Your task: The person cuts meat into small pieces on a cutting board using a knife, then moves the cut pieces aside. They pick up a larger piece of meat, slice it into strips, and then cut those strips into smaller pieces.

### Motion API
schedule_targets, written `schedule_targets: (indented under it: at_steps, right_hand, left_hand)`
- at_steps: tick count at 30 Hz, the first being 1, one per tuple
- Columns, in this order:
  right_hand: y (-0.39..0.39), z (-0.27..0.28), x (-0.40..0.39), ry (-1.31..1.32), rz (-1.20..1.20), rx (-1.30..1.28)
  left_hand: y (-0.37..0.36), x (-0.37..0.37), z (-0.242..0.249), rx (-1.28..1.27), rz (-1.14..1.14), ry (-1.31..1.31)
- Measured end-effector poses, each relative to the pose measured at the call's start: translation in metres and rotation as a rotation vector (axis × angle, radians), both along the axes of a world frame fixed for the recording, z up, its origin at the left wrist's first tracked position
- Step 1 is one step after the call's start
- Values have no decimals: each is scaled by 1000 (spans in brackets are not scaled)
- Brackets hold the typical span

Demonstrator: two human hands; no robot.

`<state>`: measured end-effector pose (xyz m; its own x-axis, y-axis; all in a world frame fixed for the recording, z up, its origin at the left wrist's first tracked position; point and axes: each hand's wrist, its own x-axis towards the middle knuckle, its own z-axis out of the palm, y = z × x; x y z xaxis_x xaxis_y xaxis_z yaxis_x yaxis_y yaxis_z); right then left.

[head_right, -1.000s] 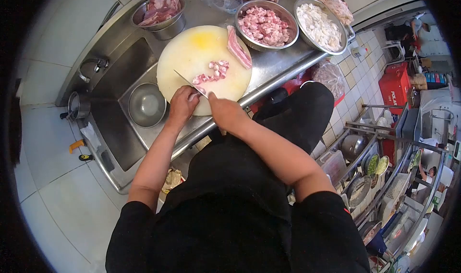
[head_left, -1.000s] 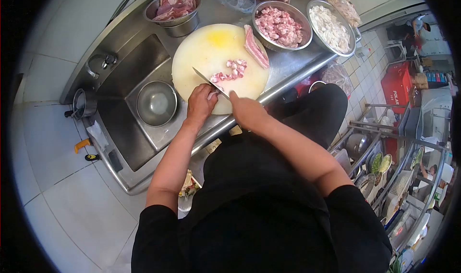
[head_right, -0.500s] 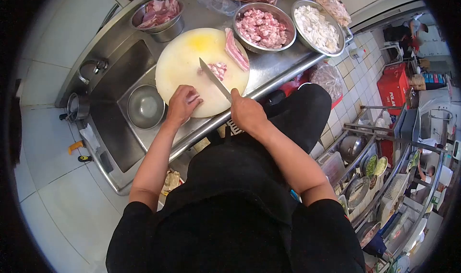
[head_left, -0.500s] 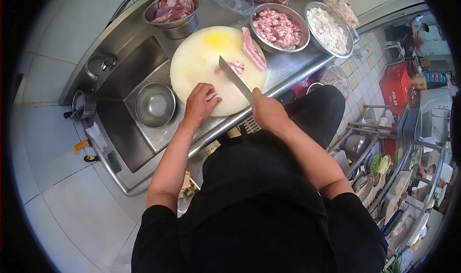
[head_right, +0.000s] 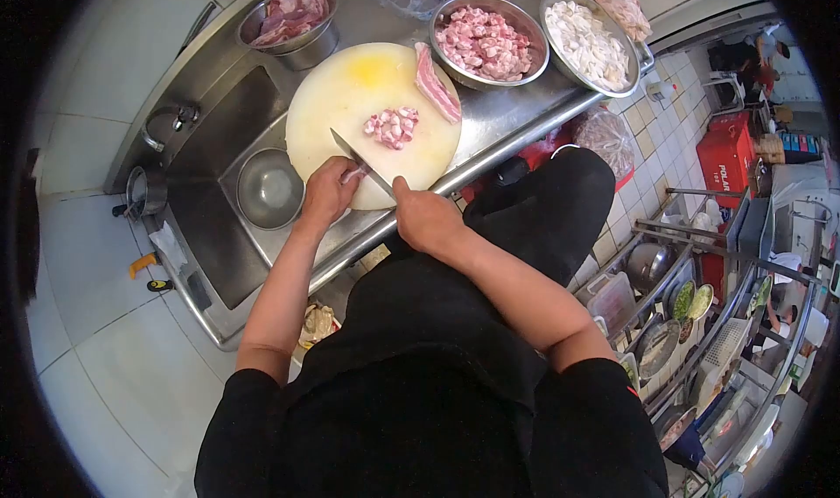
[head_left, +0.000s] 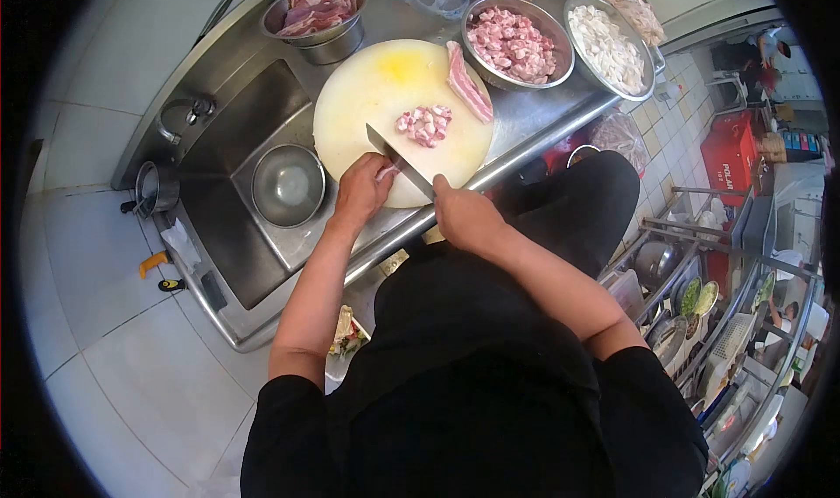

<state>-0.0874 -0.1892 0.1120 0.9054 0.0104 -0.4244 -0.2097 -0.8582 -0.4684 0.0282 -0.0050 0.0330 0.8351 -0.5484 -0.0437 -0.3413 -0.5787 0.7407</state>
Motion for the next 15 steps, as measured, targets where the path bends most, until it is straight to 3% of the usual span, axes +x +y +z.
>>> schedule_targets:
  at_steps: [7, 15]
  right_hand:
    - [16, -16, 41, 16, -5, 57]
    - [-9, -1, -33, 131, -25, 36]
  left_hand:
    - [2, -1, -16, -51, 41, -75]
    - [-2, -7, -8, -58, 30, -38]
